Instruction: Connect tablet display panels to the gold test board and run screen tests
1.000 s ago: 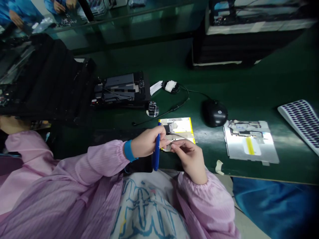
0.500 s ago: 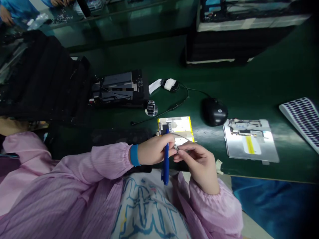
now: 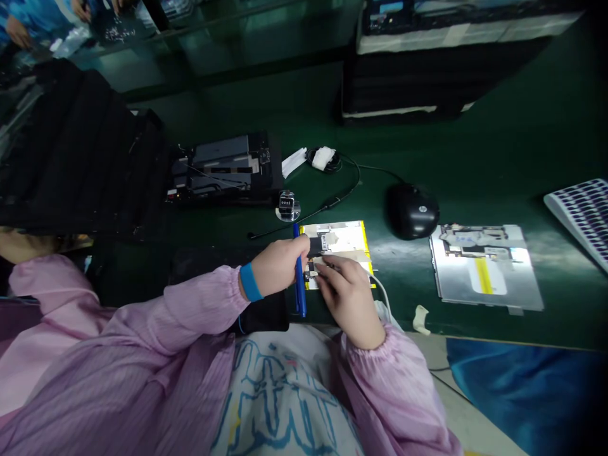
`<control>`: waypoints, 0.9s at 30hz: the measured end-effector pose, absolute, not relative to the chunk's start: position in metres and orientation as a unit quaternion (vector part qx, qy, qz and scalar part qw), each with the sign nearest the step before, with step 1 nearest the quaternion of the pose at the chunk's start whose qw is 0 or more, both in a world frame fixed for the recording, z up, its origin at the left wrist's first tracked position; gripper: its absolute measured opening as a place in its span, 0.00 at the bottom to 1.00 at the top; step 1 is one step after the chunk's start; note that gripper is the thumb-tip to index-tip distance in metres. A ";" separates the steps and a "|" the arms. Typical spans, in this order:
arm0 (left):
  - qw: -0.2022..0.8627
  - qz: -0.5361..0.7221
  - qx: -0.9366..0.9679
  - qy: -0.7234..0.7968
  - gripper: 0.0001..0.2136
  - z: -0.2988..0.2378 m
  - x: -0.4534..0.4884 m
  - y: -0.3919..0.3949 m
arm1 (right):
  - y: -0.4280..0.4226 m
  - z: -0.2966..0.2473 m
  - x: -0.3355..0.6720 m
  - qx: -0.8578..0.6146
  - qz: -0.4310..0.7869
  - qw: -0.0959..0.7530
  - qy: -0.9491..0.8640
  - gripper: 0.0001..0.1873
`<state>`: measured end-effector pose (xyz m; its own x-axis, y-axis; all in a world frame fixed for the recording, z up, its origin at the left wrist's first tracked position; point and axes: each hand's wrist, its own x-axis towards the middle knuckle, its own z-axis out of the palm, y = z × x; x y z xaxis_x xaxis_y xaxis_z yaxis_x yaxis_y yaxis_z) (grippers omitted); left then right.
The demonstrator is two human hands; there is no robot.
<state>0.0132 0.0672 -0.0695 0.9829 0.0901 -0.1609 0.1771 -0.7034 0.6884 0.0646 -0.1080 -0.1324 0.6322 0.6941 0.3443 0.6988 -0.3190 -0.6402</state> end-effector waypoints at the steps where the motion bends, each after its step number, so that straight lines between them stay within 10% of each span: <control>1: 0.381 -0.059 0.920 0.069 0.07 -0.070 0.014 0.067 | -0.108 -0.133 0.064 -0.813 -0.004 0.389 -0.432 0.12; 27: 0.398 -0.058 0.914 0.042 0.08 -0.075 0.016 0.071 | -0.107 -0.130 0.064 -0.817 -0.023 0.337 -0.468 0.15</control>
